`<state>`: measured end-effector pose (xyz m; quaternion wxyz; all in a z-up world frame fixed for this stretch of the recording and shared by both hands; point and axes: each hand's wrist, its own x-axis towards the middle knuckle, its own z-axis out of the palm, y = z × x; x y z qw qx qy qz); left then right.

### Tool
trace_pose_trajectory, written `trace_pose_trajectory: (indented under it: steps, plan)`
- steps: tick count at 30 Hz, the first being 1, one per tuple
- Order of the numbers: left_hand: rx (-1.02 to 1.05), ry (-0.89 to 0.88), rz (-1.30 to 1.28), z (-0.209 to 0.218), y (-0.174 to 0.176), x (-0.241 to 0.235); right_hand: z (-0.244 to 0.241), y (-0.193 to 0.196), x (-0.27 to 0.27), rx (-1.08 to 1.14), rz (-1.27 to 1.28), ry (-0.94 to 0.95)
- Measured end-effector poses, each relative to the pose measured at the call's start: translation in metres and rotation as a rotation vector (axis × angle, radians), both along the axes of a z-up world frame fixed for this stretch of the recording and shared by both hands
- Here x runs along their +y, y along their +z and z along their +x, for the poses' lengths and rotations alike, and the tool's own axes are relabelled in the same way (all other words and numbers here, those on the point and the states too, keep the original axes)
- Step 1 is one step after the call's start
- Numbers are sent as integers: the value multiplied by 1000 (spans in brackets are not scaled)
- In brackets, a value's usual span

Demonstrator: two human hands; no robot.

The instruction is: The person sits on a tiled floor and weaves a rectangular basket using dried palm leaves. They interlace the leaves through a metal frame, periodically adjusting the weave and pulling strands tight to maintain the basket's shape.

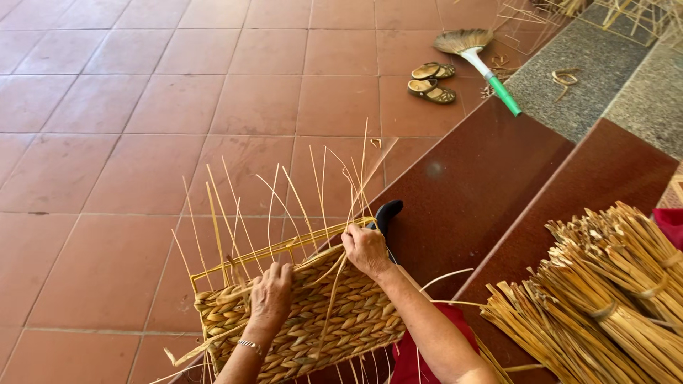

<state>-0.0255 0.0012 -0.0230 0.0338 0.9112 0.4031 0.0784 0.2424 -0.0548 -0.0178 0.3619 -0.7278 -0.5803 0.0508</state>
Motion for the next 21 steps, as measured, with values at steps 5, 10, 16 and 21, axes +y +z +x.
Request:
trace_pose_trajectory:
  steps: [5, 10, 16, 21]
  plan:
    - [-144, 55, -168, -69, -12, -11, 2, 0, -2, 169, 41, -47]
    - [-262, 59, -149, -96, -26, 0, -3, 24, -8, 362, -78, 48]
    - [-91, 205, -269, -100, -40, 13, -15, 34, -10, 250, -83, -41]
    - [-19, 266, -198, -145, -29, 6, -9, 17, 1, 76, -121, -70]
